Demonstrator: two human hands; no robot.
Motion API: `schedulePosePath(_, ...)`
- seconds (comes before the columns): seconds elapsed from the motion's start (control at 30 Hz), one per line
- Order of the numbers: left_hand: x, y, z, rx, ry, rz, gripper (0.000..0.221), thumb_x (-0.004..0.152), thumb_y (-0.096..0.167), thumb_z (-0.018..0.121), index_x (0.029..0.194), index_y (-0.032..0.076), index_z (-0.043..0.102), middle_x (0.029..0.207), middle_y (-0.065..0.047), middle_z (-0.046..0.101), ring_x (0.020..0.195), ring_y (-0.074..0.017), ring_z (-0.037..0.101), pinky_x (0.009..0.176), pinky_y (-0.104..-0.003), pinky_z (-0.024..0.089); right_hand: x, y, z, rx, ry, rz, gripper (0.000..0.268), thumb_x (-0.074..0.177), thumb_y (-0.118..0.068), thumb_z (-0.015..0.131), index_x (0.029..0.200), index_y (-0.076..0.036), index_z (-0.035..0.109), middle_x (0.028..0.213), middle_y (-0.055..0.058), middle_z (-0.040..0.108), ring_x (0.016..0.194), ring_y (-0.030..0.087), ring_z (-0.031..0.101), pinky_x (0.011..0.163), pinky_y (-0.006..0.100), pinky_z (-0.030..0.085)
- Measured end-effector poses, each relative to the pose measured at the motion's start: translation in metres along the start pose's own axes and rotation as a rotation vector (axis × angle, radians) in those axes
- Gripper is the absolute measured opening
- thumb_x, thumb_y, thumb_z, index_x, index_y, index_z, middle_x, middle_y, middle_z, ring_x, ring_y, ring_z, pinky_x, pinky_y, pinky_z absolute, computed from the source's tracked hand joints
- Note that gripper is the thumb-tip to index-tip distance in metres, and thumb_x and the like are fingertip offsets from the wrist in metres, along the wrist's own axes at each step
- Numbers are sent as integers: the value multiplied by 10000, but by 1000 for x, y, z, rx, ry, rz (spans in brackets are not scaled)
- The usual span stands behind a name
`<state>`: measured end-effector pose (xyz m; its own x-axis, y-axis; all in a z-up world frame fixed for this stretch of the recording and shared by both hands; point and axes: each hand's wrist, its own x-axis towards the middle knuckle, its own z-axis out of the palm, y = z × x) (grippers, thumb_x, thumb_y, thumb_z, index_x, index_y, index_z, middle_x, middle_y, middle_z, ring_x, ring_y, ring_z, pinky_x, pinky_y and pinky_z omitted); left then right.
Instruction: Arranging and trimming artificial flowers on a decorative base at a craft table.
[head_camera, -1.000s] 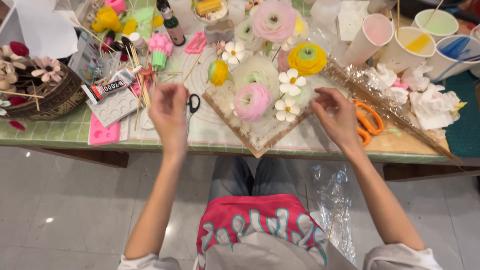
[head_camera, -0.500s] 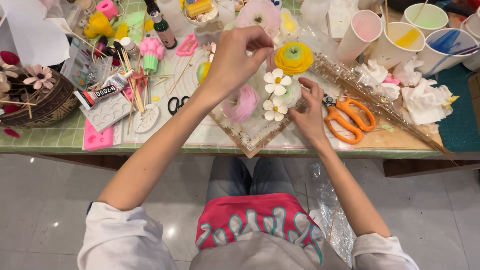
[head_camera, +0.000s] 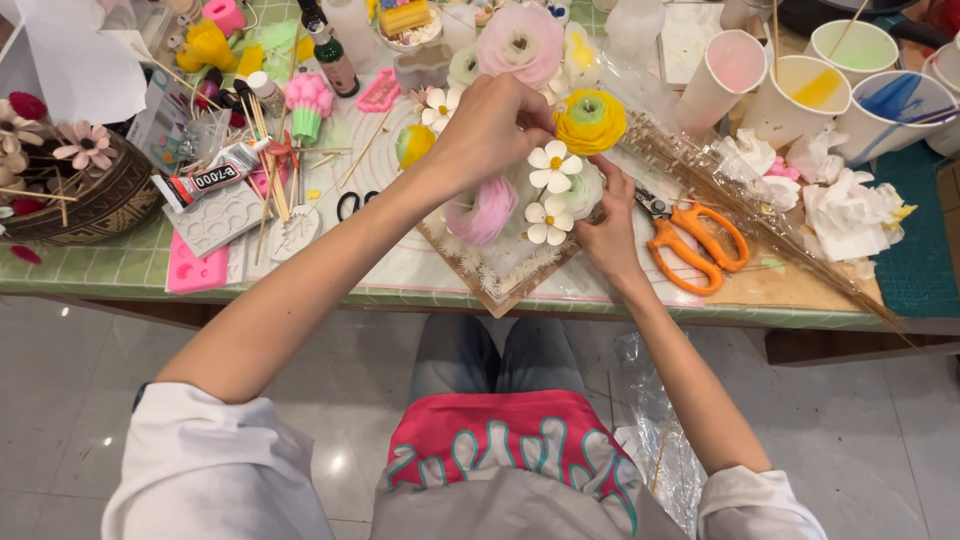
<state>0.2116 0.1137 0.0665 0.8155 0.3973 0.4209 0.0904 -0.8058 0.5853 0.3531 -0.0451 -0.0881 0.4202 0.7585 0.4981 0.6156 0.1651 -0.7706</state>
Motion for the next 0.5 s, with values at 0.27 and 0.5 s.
schedulePosePath(0.27, 1, -5, -3, -98, -98, -6, 143, 779, 26, 769, 917, -8, 782, 819, -144, 778, 750, -220, 780, 728, -333, 604, 1, 12, -11, 3, -94, 5, 522, 775, -52, 763, 1291, -48, 677, 1573, 111, 455, 1462, 324, 344, 1234, 449, 249)
schedulePosePath(0.5, -3, -5, -4, -24, -82, 50, 143, 801, 52, 787, 890, -45, 731, 870, -174, 764, 837, -265, 770, 770, -361, 597, 7, 6, -55, 176, -207, 20, 467, 883, -51, 666, 1349, -21, 633, 1527, 128, 521, 1440, 262, 462, 1201, 387, 346)
